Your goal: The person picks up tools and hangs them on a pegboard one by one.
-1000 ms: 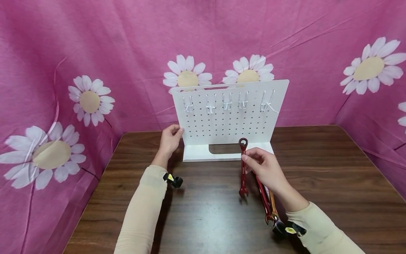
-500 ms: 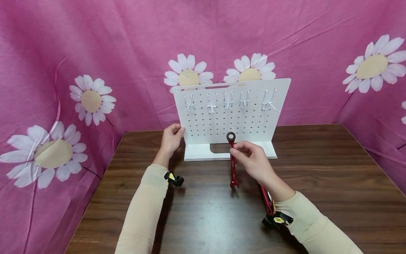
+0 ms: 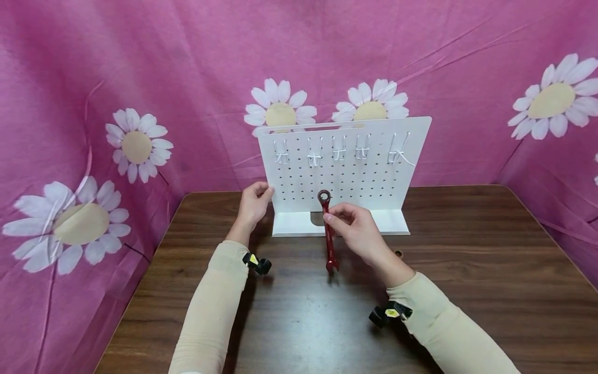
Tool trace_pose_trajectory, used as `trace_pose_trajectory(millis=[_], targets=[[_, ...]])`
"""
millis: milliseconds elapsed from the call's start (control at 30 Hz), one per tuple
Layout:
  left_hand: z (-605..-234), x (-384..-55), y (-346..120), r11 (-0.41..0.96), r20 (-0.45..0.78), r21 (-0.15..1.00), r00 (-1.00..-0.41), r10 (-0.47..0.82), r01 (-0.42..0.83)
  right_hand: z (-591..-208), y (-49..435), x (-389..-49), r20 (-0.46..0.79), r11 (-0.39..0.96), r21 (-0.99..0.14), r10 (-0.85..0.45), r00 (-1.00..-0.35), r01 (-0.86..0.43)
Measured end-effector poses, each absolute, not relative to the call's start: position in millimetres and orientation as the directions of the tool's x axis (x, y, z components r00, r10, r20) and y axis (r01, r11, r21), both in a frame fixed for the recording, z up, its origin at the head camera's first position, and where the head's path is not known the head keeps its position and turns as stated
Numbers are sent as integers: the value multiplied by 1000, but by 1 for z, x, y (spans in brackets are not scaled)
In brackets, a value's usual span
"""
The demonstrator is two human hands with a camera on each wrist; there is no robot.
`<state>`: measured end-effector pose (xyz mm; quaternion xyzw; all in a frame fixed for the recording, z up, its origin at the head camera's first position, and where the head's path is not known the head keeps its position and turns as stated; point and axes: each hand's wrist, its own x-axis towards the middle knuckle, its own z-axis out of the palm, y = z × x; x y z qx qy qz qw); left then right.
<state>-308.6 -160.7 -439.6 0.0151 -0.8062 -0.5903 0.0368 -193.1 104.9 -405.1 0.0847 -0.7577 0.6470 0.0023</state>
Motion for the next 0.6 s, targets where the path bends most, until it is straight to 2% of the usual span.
trace_pose_trajectory(millis=[600], targets=[[-442,-309,-160,285,33,958,-996,-82,8,-391,65,-211,60,39,-997,-92,-994,-64]])
